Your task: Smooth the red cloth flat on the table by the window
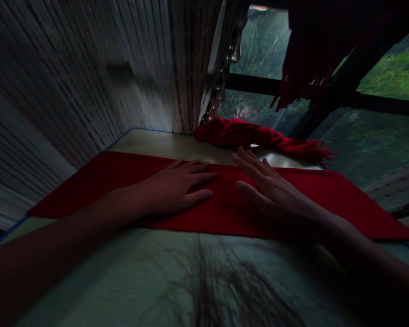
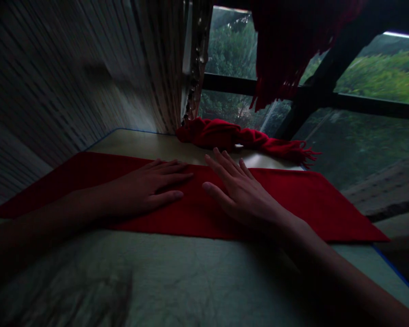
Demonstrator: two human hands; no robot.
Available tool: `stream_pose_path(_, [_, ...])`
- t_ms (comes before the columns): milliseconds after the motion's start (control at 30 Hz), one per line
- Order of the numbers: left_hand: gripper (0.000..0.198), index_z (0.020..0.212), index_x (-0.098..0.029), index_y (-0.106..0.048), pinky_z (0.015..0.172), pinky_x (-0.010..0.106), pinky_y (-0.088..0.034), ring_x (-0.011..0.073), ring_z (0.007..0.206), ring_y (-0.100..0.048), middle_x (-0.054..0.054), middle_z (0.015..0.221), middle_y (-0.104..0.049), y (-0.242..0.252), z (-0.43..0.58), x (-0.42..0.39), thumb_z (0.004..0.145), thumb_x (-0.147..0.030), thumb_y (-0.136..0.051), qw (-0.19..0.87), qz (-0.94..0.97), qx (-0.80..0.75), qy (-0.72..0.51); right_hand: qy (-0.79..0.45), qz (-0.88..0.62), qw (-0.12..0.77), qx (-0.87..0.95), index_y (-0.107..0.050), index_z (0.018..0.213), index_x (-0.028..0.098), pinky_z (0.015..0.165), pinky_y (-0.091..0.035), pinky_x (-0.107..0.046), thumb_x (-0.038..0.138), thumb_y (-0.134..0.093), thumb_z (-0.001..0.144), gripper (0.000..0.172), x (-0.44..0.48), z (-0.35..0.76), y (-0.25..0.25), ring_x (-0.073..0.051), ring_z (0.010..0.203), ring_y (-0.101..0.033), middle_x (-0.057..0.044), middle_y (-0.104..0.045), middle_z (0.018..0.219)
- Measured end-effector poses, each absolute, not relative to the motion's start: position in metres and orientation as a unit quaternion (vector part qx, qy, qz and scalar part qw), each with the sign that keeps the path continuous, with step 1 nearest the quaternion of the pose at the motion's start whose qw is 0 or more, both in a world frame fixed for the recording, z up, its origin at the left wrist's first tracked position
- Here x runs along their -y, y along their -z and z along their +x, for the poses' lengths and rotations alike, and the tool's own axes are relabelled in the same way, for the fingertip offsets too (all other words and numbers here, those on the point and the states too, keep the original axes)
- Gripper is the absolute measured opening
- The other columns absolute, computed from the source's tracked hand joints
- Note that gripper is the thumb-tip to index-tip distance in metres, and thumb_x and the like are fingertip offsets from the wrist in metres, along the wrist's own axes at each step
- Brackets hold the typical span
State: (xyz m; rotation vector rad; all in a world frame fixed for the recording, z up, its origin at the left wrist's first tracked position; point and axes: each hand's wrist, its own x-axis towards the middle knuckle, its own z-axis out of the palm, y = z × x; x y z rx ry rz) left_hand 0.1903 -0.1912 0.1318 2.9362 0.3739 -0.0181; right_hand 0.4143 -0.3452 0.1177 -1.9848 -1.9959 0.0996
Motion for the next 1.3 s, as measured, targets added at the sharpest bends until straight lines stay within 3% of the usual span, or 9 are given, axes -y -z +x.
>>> stream_pose_path(167, [0.06, 0.163, -0.032, -0.033, 0.128, 0.049, -0.01, 0.0244, 0.16, -0.016, 0.002, 0.173, -0.019, -0.1326, 0.1908, 0.1922, 0.108, -0.058, -0.036, 0.091, 0.986, -0.135, 0.013, -0.086, -0.697, 0.089, 0.707, -0.029, 0.165, 0.024, 0.128, -0.011, -0.059, 0.072, -0.029, 0.102, 0.079, 0.3449, 0.4161, -0.113, -0.029, 0.159, -0.013, -0.011, -0.022, 0.172])
stream_pose_path(367, [0.06, 0.163, -0.032, -0.034, 0.128, 0.047, -0.01, 0.0251, 0.16, -0.016, 0.003, 0.173, -0.02, -0.1331, 0.1909, 0.1928, 0.109, -0.058, -0.036, 0.096, 0.986, -0.133, 0.011, -0.074, -0.696, 0.099, 0.707, -0.033, 0.164, 0.024, 0.128, -0.015, -0.06, 0.07, -0.032, 0.103, 0.077, 0.3451, 0.4176, -0.1113, -0.032, 0.158, -0.016, -0.01, -0.023, 0.172])
stream_pose_path(567, [0.061, 0.163, -0.034, -0.031, 0.128, 0.048, -0.01, 0.0244, 0.16, -0.015, 0.002, 0.173, -0.017, -0.1318, 0.1905, 0.1909, 0.108, -0.06, -0.035, 0.092, 0.987, -0.133, 0.01, -0.079, -0.697, 0.087, 0.708, -0.031, 0.164, 0.02, 0.128, -0.013, -0.058, 0.071, -0.029, 0.103, 0.08, 0.3457, 0.4166, -0.1129, -0.031, 0.159, -0.014, -0.012, -0.021, 0.172])
stream_pose_path(1067, [0.061, 0.163, -0.033, -0.032, 0.128, 0.047, -0.009, 0.024, 0.16, -0.015, 0.002, 0.173, -0.018, -0.1336, 0.1921, 0.1918, 0.108, -0.059, -0.035, 0.095, 0.986, -0.134, 0.014, -0.075, -0.7, 0.102, 0.702, -0.034, 0.164, 0.027, 0.128, -0.015, -0.058, 0.071, -0.032, 0.102, 0.076, 0.3458, 0.4171, -0.1123, -0.031, 0.158, -0.017, -0.008, -0.025, 0.172])
stream_pose_path(1300, [0.061, 0.163, -0.033, -0.032, 0.128, 0.048, -0.009, 0.0235, 0.16, -0.015, 0.002, 0.173, -0.018, -0.1343, 0.1917, 0.1923, 0.109, -0.059, -0.033, 0.091, 0.987, -0.133, 0.019, -0.075, -0.7, 0.091, 0.704, -0.033, 0.164, 0.021, 0.128, -0.014, -0.058, 0.073, -0.028, 0.101, 0.082, 0.3459, 0.4158, -0.1133, -0.03, 0.159, -0.015, -0.012, -0.022, 0.172])
